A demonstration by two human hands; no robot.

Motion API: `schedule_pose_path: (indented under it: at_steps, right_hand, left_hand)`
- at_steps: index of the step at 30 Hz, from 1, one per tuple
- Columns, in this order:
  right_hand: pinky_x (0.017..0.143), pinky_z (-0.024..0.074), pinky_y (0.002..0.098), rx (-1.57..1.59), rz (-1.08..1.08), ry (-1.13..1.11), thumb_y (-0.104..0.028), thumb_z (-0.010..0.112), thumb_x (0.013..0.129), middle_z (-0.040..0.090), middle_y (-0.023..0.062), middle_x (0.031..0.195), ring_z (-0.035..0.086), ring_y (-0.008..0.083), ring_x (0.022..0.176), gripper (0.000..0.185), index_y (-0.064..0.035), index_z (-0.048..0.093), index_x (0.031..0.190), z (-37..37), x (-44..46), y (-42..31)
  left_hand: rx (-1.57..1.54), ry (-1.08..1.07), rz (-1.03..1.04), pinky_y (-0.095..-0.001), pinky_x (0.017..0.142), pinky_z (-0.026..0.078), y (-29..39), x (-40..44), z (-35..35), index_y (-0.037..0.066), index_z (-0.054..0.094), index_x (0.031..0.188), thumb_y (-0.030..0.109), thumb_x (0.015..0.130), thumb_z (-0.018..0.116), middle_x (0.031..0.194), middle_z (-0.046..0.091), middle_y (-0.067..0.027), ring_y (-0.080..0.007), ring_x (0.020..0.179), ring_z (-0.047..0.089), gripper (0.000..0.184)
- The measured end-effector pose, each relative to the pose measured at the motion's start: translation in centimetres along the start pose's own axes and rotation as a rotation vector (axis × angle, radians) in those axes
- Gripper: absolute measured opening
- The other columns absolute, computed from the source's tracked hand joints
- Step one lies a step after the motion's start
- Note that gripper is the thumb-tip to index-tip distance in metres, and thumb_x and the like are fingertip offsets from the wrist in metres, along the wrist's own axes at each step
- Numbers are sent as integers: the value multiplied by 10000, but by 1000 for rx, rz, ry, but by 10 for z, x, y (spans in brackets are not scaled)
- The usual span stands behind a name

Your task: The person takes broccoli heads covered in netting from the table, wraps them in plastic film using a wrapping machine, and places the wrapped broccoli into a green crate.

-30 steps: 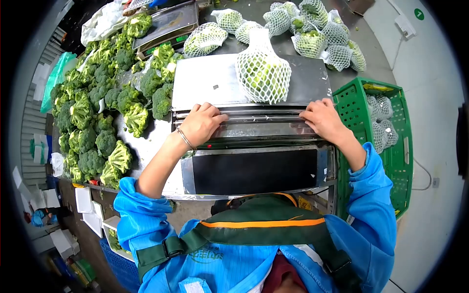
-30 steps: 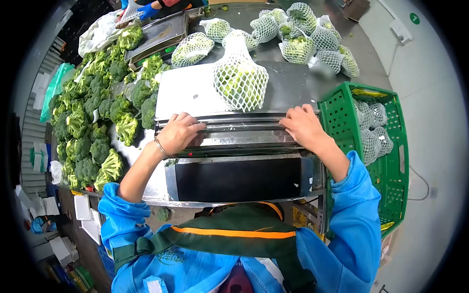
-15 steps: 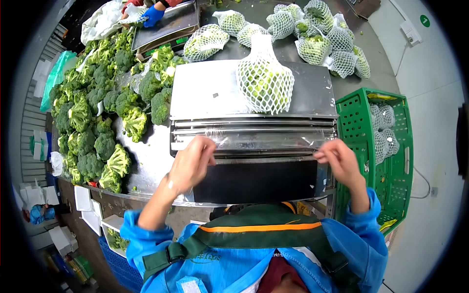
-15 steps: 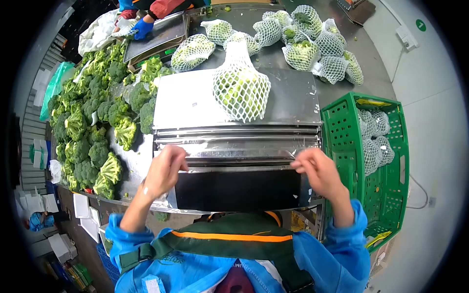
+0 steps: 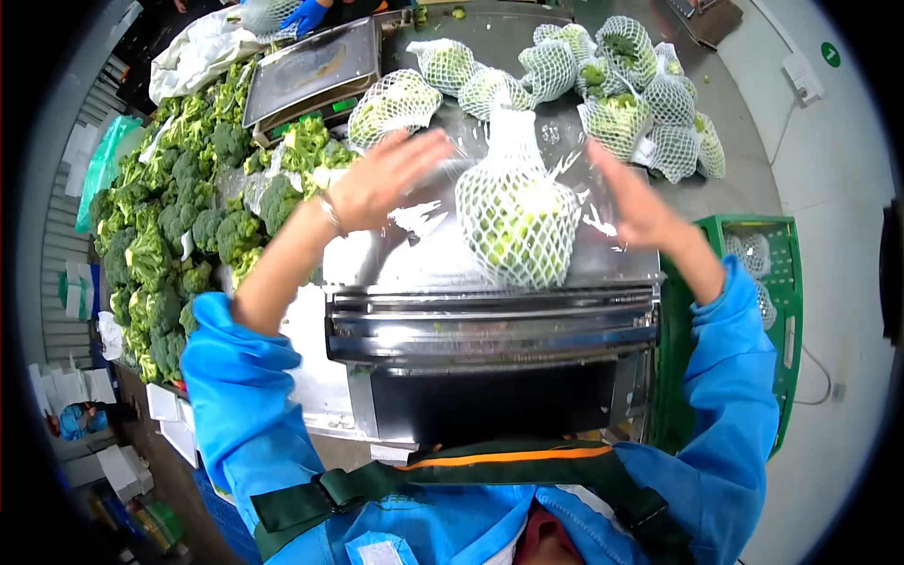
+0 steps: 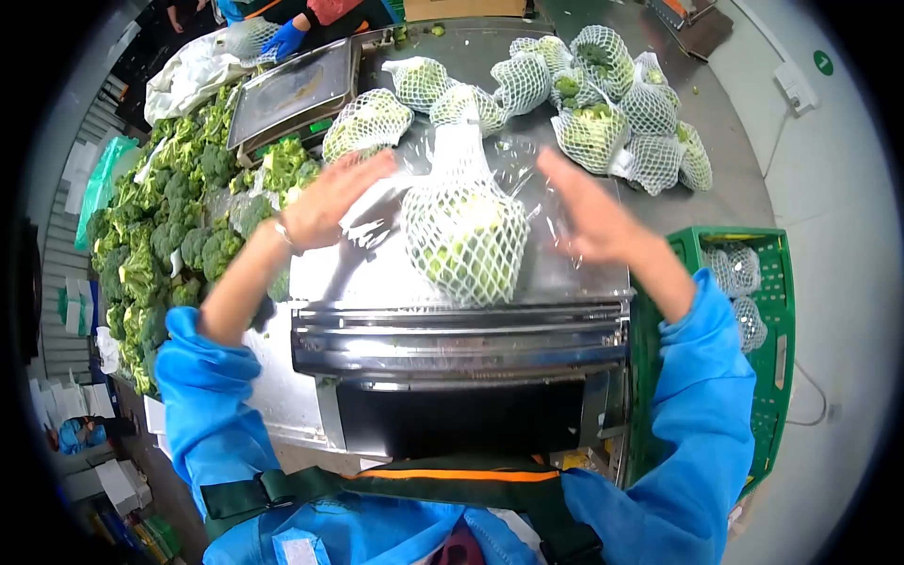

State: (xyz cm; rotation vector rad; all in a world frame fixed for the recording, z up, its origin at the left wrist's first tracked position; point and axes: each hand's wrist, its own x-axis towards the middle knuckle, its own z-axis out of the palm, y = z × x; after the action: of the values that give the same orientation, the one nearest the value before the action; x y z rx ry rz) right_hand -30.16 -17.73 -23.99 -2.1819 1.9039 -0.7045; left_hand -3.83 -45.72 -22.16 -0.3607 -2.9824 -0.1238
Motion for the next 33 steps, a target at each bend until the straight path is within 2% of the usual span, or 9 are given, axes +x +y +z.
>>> schedule_pose_path:
  at_steps: [2,8,11,16,21,24,30,32,33]
  right_hand:
    - [1077,199,389,94,-32,-73,-327,750,639,176,257,1411,210,340,1318,1067,-23,66,1399,30,8,-10]
    - [932,395,337,1524,615,-5,-193,699,727,480,97,1186,507,198,1059,683,-46,306,1266,94,2,-8]
    - [865,449,321,1390,750,-42,-220,809,585,579,86,1058,575,180,957,813,-64,344,1233,78,-34,-59]
    - [817,478,310,679,211,-192,-277,865,466,604,88,1017,609,190,887,872,-22,412,1167,16,-83,-167]
    - [981,369,442,989,710,-581,-311,803,586,454,180,1252,452,312,1157,942,-36,298,1332,45,-166,-227]
    - [1021,302,475,2057,1267,-351,-396,550,746,341,236,1334,367,394,1213,821,-39,181,1386,70,-209,-233]
    - [1078,174,479,2373,779,64,-241,499,701,164,266,1402,239,442,1269,815,-34,111,1388,114,-210,-256]
    - [990,355,426,2481,1340,111,-197,472,833,410,276,1254,447,384,1146,630,-9,187,1363,151,-240,-241]
    - [849,436,371,1801,1375,152,-176,476,865,514,241,1080,541,328,980,509,15,290,1299,129,-221,-266]
  left_hand:
    - [-405,92,-95,-401,1054,269,12,10,43,66,147,1396,188,565,766,1406,249,-200,-340,1273,304,1043]
    - [-759,266,-4,-389,964,386,40,14,49,62,282,1353,274,590,784,1310,412,-190,-350,1184,432,937]
    - [-972,203,-181,-365,889,443,91,-6,13,102,370,1291,379,528,812,1194,524,-168,-320,1066,542,924]
    - [-1170,95,-176,-361,825,473,181,-53,0,76,295,1302,395,522,829,1104,563,-168,-301,924,611,997]
    - [-2044,-354,-646,-315,692,550,271,-119,-5,40,158,1369,327,825,600,1258,452,-196,-284,1009,580,757]
    - [-2759,-67,-837,-326,679,566,298,-162,35,18,253,1349,367,904,447,1310,387,-208,-340,1115,504,598]
    - [-1685,337,-1286,-205,453,491,323,-137,52,-4,558,1028,214,935,444,926,619,-74,-125,798,635,263]
    - [-1656,483,-1332,-202,450,478,322,-126,58,-5,551,948,200,937,438,835,618,-64,-107,745,625,235]
    - [-1525,579,-1246,-195,434,457,321,-125,67,1,552,936,201,936,441,788,613,-53,-97,706,613,229]
